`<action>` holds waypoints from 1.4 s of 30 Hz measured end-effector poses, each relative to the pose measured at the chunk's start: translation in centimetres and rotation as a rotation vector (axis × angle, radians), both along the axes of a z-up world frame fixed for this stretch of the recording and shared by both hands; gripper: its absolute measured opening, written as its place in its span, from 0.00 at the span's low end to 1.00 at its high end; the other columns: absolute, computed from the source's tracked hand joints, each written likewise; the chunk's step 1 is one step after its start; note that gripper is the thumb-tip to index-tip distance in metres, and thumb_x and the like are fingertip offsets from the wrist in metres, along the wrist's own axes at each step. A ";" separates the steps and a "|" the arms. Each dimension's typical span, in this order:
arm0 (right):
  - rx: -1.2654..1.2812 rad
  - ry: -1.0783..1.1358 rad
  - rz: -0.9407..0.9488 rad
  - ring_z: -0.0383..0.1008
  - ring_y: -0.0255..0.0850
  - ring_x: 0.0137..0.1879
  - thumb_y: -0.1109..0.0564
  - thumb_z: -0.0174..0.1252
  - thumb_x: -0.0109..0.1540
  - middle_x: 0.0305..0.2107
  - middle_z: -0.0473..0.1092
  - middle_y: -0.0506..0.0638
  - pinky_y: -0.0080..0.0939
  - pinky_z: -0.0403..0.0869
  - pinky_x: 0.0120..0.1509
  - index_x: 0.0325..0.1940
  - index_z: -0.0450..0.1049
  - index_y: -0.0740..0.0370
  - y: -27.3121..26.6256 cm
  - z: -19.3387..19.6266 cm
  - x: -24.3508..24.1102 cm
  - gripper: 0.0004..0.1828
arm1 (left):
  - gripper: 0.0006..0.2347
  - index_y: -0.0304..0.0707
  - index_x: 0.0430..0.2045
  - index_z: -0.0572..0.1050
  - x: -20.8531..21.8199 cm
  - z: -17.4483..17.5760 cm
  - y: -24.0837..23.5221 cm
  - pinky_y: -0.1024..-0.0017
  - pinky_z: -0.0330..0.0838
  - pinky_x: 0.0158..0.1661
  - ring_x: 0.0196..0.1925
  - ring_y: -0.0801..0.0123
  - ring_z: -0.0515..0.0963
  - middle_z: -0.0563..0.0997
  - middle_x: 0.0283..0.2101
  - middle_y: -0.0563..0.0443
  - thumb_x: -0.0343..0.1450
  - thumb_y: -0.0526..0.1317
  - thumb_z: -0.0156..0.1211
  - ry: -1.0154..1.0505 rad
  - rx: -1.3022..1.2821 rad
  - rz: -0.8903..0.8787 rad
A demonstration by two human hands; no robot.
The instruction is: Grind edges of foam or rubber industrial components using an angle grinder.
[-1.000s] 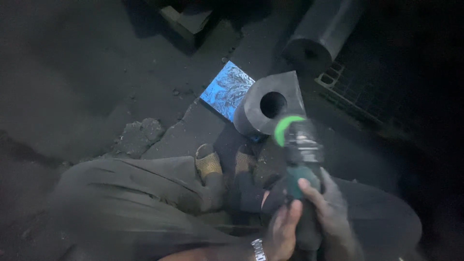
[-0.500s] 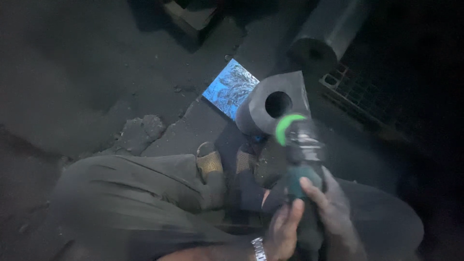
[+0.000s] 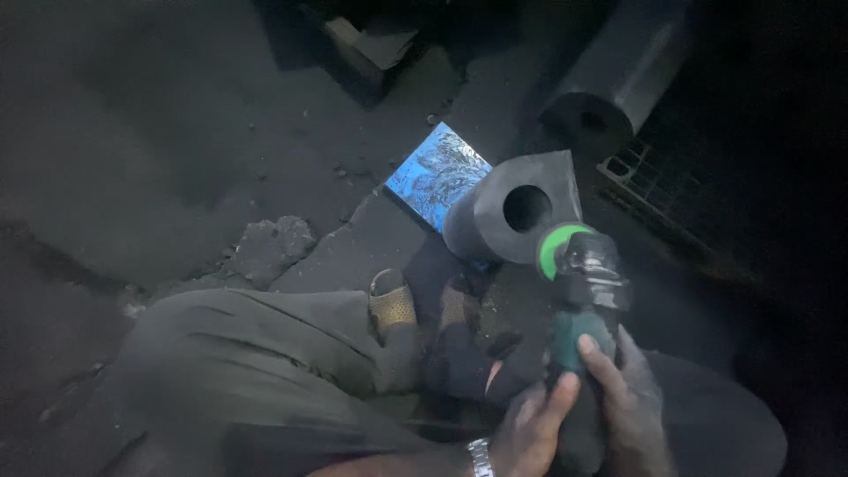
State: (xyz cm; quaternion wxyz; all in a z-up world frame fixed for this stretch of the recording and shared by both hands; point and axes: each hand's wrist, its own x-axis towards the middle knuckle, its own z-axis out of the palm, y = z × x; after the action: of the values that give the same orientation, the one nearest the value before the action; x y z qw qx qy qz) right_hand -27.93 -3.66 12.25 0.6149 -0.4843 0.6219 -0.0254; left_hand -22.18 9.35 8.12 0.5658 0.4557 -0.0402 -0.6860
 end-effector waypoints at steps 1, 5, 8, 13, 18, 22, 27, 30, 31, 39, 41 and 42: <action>-0.002 0.000 -0.003 0.78 0.54 0.43 0.37 0.63 0.52 0.37 0.76 0.64 0.58 0.76 0.47 0.58 0.71 0.64 -0.3 -0.6 0.1 0.38 | 0.34 0.35 0.66 0.64 -0.4 -0.5 0.1 0.66 0.59 0.67 0.68 0.63 0.70 0.72 0.64 0.44 0.74 0.64 0.42 0.000 -0.002 -0.003; -0.047 0.095 0.298 0.79 0.48 0.47 0.35 0.62 0.50 0.41 0.77 0.58 0.52 0.76 0.52 0.59 0.72 0.59 -0.8 -1.2 2.7 0.39 | 0.31 0.31 0.61 0.68 -1.7 -2.2 0.2 0.64 0.65 0.63 0.63 0.57 0.74 0.76 0.60 0.39 0.74 0.61 0.43 0.012 -0.036 0.270; -0.046 0.023 0.355 0.79 0.47 0.46 0.37 0.63 0.51 0.41 0.78 0.58 0.51 0.76 0.52 0.60 0.71 0.59 -0.7 -1.4 2.8 0.38 | 0.32 0.25 0.54 0.74 -2.9 -3.5 0.2 0.62 0.70 0.56 0.55 0.52 0.79 0.81 0.53 0.34 0.76 0.61 0.40 -0.129 -0.084 0.425; -0.045 0.184 0.112 0.76 0.51 0.45 0.38 0.61 0.55 0.42 0.75 0.61 0.53 0.75 0.51 0.61 0.73 0.61 -1.0 -1.3 -1.7 0.36 | 0.32 0.36 0.62 0.69 -5.1 -4.7 -0.4 0.66 0.66 0.64 0.65 0.66 0.74 0.76 0.62 0.48 0.74 0.64 0.44 0.037 -0.027 0.357; -0.069 -0.137 -0.006 0.76 0.54 0.44 0.40 0.61 0.58 0.40 0.75 0.64 0.55 0.75 0.48 0.60 0.69 0.65 -1.5 -1.5 -3.1 0.34 | 0.35 0.30 0.57 0.72 -3.1 -2.4 -1.7 0.64 0.70 0.49 0.48 0.57 0.78 0.79 0.44 0.34 0.75 0.67 0.39 -0.053 -0.080 -0.090; -0.098 0.310 0.256 0.77 0.48 0.50 0.40 0.63 0.56 0.43 0.76 0.57 0.49 0.73 0.54 0.61 0.72 0.57 -1.0 -1.3 -1.0 0.33 | 0.35 0.34 0.63 0.67 -4.6 -2.6 -0.3 0.65 0.70 0.59 0.58 0.63 0.75 0.76 0.57 0.42 0.73 0.66 0.41 0.197 -0.127 0.162; -0.092 0.069 0.315 0.79 0.47 0.46 0.36 0.61 0.54 0.41 0.77 0.59 0.46 0.76 0.52 0.58 0.74 0.62 -2.1 -1.9 -4.2 0.36 | 0.37 0.30 0.65 0.66 -6.3 -2.7 -0.6 0.65 0.66 0.64 0.65 0.61 0.75 0.75 0.63 0.39 0.74 0.66 0.42 -0.072 -0.104 0.304; -0.053 0.076 0.040 0.79 0.52 0.41 0.42 0.60 0.56 0.39 0.76 0.63 0.53 0.79 0.43 0.59 0.71 0.63 -3.0 -1.3 -6.4 0.32 | 0.36 0.34 0.64 0.64 -5.7 -1.5 -2.9 0.64 0.71 0.56 0.56 0.59 0.79 0.79 0.54 0.37 0.71 0.67 0.40 0.001 0.014 -0.031; -0.051 0.077 0.033 0.79 0.52 0.41 0.42 0.60 0.56 0.39 0.76 0.63 0.53 0.79 0.43 0.59 0.71 0.63 -3.1 -0.8 -6.2 0.32 | 0.36 0.34 0.64 0.64 -5.6 -1.2 -3.5 0.64 0.71 0.56 0.56 0.59 0.79 0.79 0.54 0.37 0.71 0.67 0.40 0.002 0.016 -0.038; -0.100 -0.322 -0.081 0.78 0.47 0.43 0.47 0.58 0.61 0.39 0.75 0.61 0.47 0.78 0.46 0.60 0.67 0.68 -2.8 1.4 -7.3 0.28 | 0.39 0.22 0.57 0.70 -3.4 2.2 -4.3 0.62 0.74 0.50 0.50 0.49 0.84 0.83 0.46 0.25 0.71 0.68 0.43 -0.160 -0.007 -0.336; -0.067 -0.319 -0.061 0.79 0.47 0.43 0.47 0.59 0.61 0.39 0.76 0.61 0.47 0.79 0.46 0.59 0.68 0.69 -2.5 1.1 -7.2 0.29 | 0.39 0.25 0.58 0.70 -3.6 2.1 -3.8 0.62 0.73 0.52 0.51 0.51 0.83 0.83 0.48 0.29 0.71 0.68 0.43 -0.158 -0.014 -0.274; -0.036 -0.318 -0.036 0.79 0.47 0.42 0.46 0.60 0.60 0.38 0.76 0.62 0.47 0.79 0.46 0.58 0.70 0.70 -2.5 0.7 -7.0 0.29 | 0.38 0.28 0.59 0.70 -3.5 1.9 -3.7 0.63 0.72 0.53 0.53 0.53 0.82 0.82 0.49 0.33 0.71 0.68 0.42 -0.158 -0.024 -0.206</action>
State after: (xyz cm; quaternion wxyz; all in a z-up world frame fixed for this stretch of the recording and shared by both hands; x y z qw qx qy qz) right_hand -34.90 -6.21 12.99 0.6961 -0.4739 0.5248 -0.1238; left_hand -25.68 5.66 10.04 0.4928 0.4949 -0.1397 -0.7020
